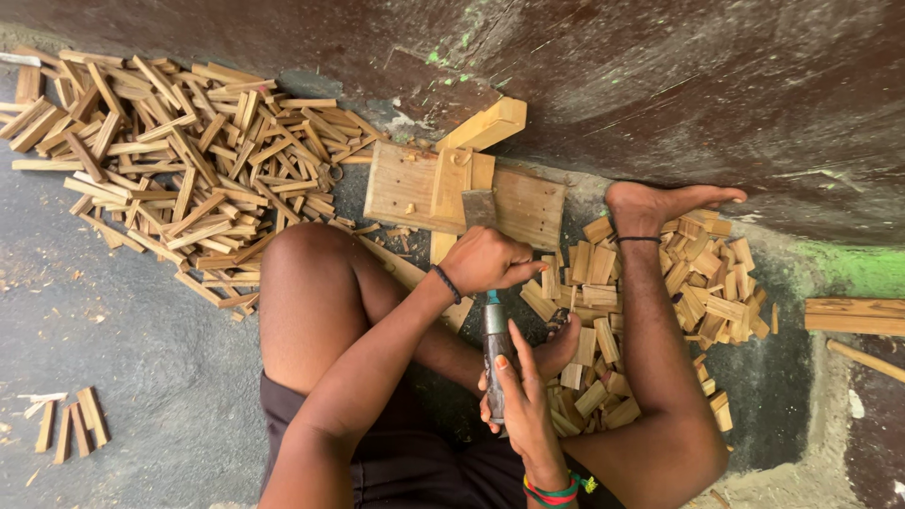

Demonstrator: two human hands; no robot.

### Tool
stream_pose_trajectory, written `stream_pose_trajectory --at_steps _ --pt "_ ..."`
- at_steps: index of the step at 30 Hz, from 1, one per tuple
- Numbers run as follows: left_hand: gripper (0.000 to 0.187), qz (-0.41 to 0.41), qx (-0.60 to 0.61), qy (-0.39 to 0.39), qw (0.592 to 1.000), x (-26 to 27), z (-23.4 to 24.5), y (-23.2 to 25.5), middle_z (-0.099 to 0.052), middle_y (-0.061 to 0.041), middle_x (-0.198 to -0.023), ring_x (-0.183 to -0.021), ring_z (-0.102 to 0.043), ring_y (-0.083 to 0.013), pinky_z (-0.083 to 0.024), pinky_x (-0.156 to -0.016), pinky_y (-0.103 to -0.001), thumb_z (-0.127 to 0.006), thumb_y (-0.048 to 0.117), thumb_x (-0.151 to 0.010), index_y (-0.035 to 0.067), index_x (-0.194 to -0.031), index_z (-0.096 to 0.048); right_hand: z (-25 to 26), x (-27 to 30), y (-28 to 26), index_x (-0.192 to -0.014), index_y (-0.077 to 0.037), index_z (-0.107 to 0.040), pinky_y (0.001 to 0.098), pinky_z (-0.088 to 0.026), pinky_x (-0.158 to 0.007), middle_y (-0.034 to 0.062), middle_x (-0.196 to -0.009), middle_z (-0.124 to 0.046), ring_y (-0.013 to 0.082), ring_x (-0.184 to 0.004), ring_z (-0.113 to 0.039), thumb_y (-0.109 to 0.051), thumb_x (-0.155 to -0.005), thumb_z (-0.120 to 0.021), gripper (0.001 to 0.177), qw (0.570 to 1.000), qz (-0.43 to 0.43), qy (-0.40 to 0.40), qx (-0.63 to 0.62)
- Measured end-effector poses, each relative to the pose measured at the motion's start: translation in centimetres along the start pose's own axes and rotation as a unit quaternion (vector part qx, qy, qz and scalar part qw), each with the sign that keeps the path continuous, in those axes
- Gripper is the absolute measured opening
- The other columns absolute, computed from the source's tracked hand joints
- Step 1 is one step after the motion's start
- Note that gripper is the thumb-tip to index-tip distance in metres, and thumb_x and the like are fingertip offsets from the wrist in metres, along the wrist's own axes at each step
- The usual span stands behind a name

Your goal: The person sits on the floor and uses a hammer to strike a chisel, splitting small wooden blocks on a wooden base. The person repeatedly picks up blocks, positions them, and splits them into smaller pieces.

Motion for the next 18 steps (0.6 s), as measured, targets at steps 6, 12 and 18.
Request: stream_pose_trajectory --at_steps 6,12,18 --pt "0.04 0.005 0.016 -0.027 1.0 -0.3 -0.3 -1.1 -0.066 -0.012 -0.063 -0.059 -0.066 -0.0345 -0.051 -0.056 -0.046 -0.068 0.04 -0.096 0.01 -0.071 -0.071 -0.6 0.0 -0.3 -0.161 -0.027 -0.027 0.0271 -0.041 -0.03 0.0105 -0.072 -0.059 0.0154 -0.04 -0.055 -0.022 -0.1 -0.048 0.064 1.0 -0.013 -0.004 0.016" --pt "0.041 0.002 -0.02 -0.03 0.999 -1.1 -0.2 -1.8 -0.065 -0.013 -0.061 -0.059 -0.065 -0.0372 -0.05 -0.056 -0.047 -0.071 0.041 -0.092 0.009 -0.067 -0.069 -1.3 -0.5 -1.3 -0.161 -0.028 -0.025 0.027 -0.042 -0.031 0.0094 -0.072 -0.058 0.0152 -0.042 -0.056 -0.022 -0.1 -0.049 0.066 1.0 -0.014 -0.016 0.018" --pt "0.039 0.008 0.002 -0.034 0.999 -0.9 -0.7 -2.6 -0.064 -0.013 -0.062 -0.058 -0.064 -0.0368 -0.05 -0.055 -0.047 -0.07 0.042 -0.094 0.012 -0.07 -0.068 -1.3 -0.8 -1.2 -0.161 -0.028 -0.023 0.0274 -0.042 -0.031 0.0089 -0.072 -0.058 0.0152 -0.043 -0.057 -0.021 -0.099 -0.049 0.068 0.999 -0.024 -0.018 0.033"
Point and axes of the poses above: each hand's wrist, its own x-axis away from the middle knuckle, its own z-axis out of the back of the hand, y = z × x, the point moved 6 cm from there along -x, towards the middle knuckle
